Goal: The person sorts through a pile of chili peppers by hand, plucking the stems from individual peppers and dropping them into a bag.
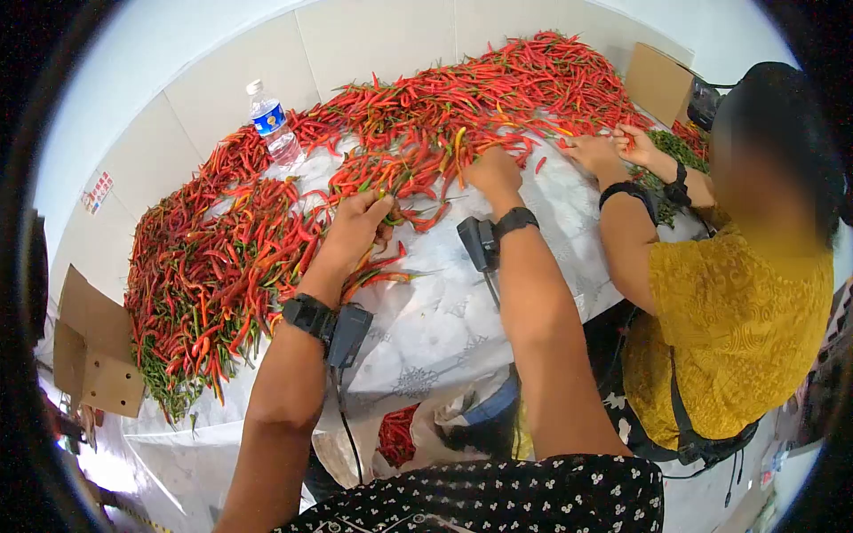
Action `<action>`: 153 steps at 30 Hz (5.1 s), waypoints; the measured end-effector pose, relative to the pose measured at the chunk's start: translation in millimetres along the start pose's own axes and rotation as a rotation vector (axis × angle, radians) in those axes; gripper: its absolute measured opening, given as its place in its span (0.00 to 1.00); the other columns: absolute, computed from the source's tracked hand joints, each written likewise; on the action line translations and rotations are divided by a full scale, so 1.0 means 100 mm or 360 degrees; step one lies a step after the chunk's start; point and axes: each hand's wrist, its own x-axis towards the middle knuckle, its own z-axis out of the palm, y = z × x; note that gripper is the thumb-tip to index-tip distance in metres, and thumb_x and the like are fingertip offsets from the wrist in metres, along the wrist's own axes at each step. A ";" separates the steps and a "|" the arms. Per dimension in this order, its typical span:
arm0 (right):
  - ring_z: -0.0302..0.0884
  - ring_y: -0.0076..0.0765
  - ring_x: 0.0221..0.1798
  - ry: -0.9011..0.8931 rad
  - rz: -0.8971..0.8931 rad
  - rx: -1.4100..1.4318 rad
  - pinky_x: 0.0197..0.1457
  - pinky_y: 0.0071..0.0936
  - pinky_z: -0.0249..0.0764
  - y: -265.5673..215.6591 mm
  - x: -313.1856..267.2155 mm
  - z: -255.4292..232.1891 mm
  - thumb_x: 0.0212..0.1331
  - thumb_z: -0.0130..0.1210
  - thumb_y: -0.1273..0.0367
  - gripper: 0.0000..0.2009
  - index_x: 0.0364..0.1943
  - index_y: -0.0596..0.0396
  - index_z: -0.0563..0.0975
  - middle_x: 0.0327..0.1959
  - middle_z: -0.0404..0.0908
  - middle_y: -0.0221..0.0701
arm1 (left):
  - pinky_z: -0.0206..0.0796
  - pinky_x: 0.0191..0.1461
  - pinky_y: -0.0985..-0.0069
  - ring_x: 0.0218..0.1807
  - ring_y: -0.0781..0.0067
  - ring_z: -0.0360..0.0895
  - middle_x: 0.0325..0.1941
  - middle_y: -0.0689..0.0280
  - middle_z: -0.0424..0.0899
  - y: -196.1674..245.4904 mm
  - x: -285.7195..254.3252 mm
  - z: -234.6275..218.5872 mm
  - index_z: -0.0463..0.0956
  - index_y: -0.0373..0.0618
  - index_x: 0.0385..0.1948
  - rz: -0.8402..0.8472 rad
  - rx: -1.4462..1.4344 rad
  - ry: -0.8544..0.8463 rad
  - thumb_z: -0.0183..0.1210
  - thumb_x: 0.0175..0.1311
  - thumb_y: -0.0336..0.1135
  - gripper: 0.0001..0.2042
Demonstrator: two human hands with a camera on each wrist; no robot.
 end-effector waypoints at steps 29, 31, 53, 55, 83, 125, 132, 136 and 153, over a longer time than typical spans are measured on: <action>0.70 0.18 0.26 -0.1050 -0.0644 0.1417 0.29 0.16 0.66 -0.57 -0.78 -0.30 0.45 0.59 0.71 0.09 0.29 0.61 0.76 0.24 0.76 0.28 | 0.52 0.17 0.83 0.17 0.83 0.63 0.17 0.71 0.70 0.04 -0.01 -0.05 0.70 0.41 0.24 0.0185 -0.0449 0.0117 0.53 0.57 0.29 0.04; 0.69 0.18 0.26 -0.1240 -0.0483 0.1783 0.28 0.17 0.65 -0.54 -0.70 -0.24 0.48 0.59 0.70 0.09 0.31 0.61 0.76 0.24 0.75 0.26 | 0.50 0.16 0.82 0.16 0.83 0.62 0.16 0.71 0.68 0.09 -0.04 0.01 0.69 0.41 0.22 0.0150 -0.0377 0.0149 0.52 0.57 0.28 0.05; 0.55 0.14 0.12 -0.1326 -0.0298 0.1969 0.14 0.14 0.50 -0.59 -0.78 -0.17 0.57 0.49 0.62 0.10 0.26 0.54 0.72 0.14 0.68 0.23 | 0.50 0.18 0.83 0.16 0.84 0.61 0.20 0.70 0.72 0.08 -0.08 0.01 0.72 0.41 0.29 -0.0126 -0.0099 -0.0329 0.49 0.60 0.33 0.06; 0.54 0.13 0.11 -0.1339 -0.0454 0.1599 0.13 0.14 0.48 -0.60 -0.78 -0.17 0.56 0.53 0.62 0.10 0.27 0.53 0.73 0.13 0.66 0.21 | 0.49 0.18 0.84 0.17 0.84 0.60 0.20 0.70 0.72 0.10 -0.10 0.01 0.73 0.41 0.30 -0.0091 -0.0092 -0.0419 0.48 0.60 0.32 0.07; 0.74 0.29 0.20 -0.1394 0.0231 0.2467 0.15 0.18 0.65 -0.26 -0.32 0.18 0.52 0.51 0.66 0.07 0.29 0.55 0.72 0.19 0.73 0.30 | 0.62 0.27 0.84 0.25 0.84 0.69 0.27 0.70 0.77 0.18 0.13 -0.47 0.75 0.39 0.40 0.0061 0.0120 0.0244 0.53 0.59 0.41 0.15; 0.69 0.26 0.13 -0.1305 -0.0973 0.1325 0.17 0.26 0.64 -1.36 -1.60 0.46 0.43 0.56 0.68 0.10 0.18 0.63 0.72 0.11 0.71 0.32 | 0.57 0.23 0.76 0.18 0.79 0.64 0.14 0.66 0.69 0.00 -0.83 -0.97 0.65 0.38 0.16 0.0551 0.0543 0.0660 0.58 0.52 0.29 0.11; 0.68 0.22 0.15 -0.1515 -0.0703 0.1675 0.17 0.22 0.63 -1.36 -1.61 0.41 0.46 0.52 0.71 0.06 0.22 0.60 0.73 0.16 0.72 0.29 | 0.58 0.22 0.70 0.16 0.63 0.66 0.14 0.59 0.69 -0.01 -0.77 -0.92 0.64 0.40 0.17 0.0826 0.0776 0.0827 0.58 0.53 0.31 0.12; 0.66 0.23 0.13 -0.1490 -0.0584 0.1870 0.15 0.20 0.60 -1.31 -1.51 0.42 0.49 0.50 0.68 0.08 0.21 0.58 0.72 0.15 0.70 0.28 | 0.57 0.22 0.72 0.16 0.66 0.64 0.14 0.60 0.68 0.02 -0.79 -0.90 0.63 0.39 0.17 0.0939 0.0873 0.0926 0.58 0.53 0.30 0.12; 0.74 0.41 0.25 -0.0140 -0.1183 0.1291 0.30 0.35 0.68 -1.86 -2.00 0.45 0.53 0.49 0.62 0.12 0.27 0.58 0.74 0.19 0.75 0.39 | 0.65 0.49 0.67 0.45 0.67 0.72 0.42 0.65 0.74 -0.02 -0.80 -0.89 0.69 0.47 0.41 0.0082 -0.1829 0.0189 0.37 0.66 0.50 0.19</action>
